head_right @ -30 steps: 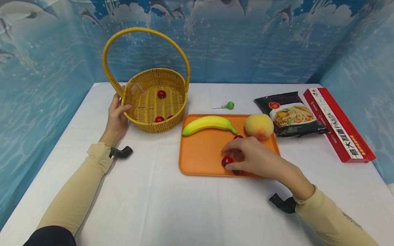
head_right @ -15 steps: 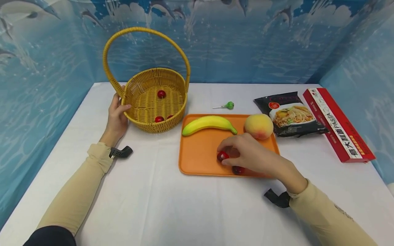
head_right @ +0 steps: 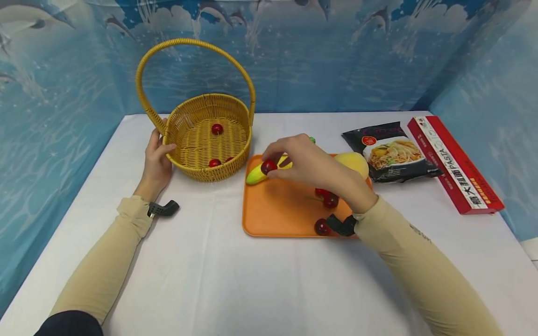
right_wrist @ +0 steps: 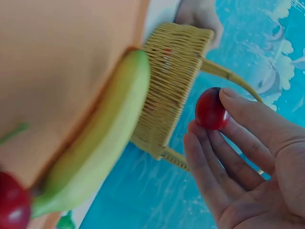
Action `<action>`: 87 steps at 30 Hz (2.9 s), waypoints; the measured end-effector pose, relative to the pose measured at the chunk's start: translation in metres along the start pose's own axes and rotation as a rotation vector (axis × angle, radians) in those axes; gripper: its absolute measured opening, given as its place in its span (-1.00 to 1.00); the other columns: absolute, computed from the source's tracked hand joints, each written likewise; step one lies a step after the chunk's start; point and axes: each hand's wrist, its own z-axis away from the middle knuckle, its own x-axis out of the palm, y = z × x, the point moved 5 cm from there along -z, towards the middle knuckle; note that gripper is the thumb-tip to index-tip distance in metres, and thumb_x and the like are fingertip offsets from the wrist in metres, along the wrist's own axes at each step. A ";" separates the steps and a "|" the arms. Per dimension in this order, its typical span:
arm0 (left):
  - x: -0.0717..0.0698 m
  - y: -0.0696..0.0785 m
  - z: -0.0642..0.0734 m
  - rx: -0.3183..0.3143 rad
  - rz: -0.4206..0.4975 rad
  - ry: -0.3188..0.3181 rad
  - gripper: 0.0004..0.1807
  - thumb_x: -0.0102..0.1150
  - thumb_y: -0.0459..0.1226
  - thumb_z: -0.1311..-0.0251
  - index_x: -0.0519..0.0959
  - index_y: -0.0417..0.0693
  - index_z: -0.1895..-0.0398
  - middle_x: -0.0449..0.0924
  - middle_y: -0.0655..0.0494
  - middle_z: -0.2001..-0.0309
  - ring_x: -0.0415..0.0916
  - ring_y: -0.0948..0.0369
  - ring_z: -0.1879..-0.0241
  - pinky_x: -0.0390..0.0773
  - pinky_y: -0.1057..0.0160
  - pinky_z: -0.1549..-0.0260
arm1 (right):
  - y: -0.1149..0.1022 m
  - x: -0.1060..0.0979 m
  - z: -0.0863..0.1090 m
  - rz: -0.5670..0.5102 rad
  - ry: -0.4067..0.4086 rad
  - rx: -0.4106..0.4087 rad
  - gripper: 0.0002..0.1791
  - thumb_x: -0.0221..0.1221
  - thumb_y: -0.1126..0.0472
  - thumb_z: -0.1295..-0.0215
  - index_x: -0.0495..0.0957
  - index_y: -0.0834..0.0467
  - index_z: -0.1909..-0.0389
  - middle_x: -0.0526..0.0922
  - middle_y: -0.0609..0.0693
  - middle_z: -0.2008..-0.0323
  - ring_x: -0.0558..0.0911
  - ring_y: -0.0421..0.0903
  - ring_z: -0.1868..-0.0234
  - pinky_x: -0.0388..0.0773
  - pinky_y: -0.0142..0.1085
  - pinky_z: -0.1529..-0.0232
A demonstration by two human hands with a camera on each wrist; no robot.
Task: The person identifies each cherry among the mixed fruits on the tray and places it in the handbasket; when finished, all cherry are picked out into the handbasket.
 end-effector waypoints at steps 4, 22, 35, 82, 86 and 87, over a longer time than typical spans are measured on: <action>0.000 -0.001 0.000 -0.002 0.013 -0.006 -0.20 -0.05 -0.45 -0.30 0.19 0.05 -0.65 0.15 -0.15 -0.61 0.13 -0.05 -0.58 0.12 0.10 -0.58 | -0.005 -0.005 -0.025 -0.020 0.043 -0.023 -0.66 0.47 0.21 -0.29 0.76 0.04 -0.08 0.81 -0.10 0.05 0.75 -0.13 0.01 0.76 -0.14 0.01; 0.000 -0.001 -0.003 0.009 0.012 -0.003 -0.20 -0.03 -0.42 -0.28 0.21 0.06 -0.64 0.18 -0.16 -0.59 0.16 -0.06 -0.57 0.14 0.08 -0.56 | -0.007 0.011 -0.098 -0.067 0.123 0.051 -0.60 0.42 0.21 -0.34 0.70 0.19 -0.17 0.78 0.08 -0.03 0.73 -0.05 -0.02 0.72 -0.13 -0.09; 0.000 0.003 -0.004 0.008 0.002 -0.006 -0.22 -0.04 -0.42 -0.27 0.23 0.05 -0.62 0.19 -0.22 -0.58 0.17 -0.10 -0.54 0.23 0.16 -0.50 | 0.000 0.001 -0.054 0.003 0.159 0.078 -0.61 0.41 0.16 -0.36 0.70 0.15 -0.17 0.77 0.09 -0.09 0.72 0.02 -0.08 0.69 0.00 -0.14; -0.001 -0.002 0.000 0.009 -0.011 -0.013 -0.21 -0.03 -0.42 -0.29 0.19 0.03 -0.64 0.17 -0.20 -0.60 0.15 -0.10 -0.57 0.10 -0.01 -0.59 | 0.042 0.030 0.136 -0.062 -0.075 0.256 -0.47 0.51 -0.15 -0.17 0.71 -0.14 -0.17 0.76 -0.25 -0.09 0.70 -0.21 -0.05 0.70 -0.29 -0.02; -0.002 -0.001 0.000 0.004 -0.007 -0.004 -0.20 -0.04 -0.43 -0.27 0.20 0.03 -0.64 0.18 -0.20 -0.59 0.16 -0.10 -0.56 0.13 0.03 -0.57 | 0.043 0.034 0.137 -0.106 -0.139 0.239 -0.48 0.52 -0.11 -0.18 0.70 -0.14 -0.17 0.75 -0.23 -0.10 0.68 -0.21 -0.07 0.70 -0.33 -0.02; -0.003 -0.001 0.000 0.003 -0.003 -0.001 -0.21 -0.04 -0.43 -0.28 0.20 0.03 -0.64 0.19 -0.21 -0.59 0.17 -0.10 -0.56 0.14 0.03 -0.56 | 0.044 0.034 0.137 -0.108 -0.152 0.229 -0.49 0.52 -0.07 -0.19 0.70 -0.14 -0.17 0.74 -0.22 -0.11 0.67 -0.21 -0.08 0.70 -0.33 -0.02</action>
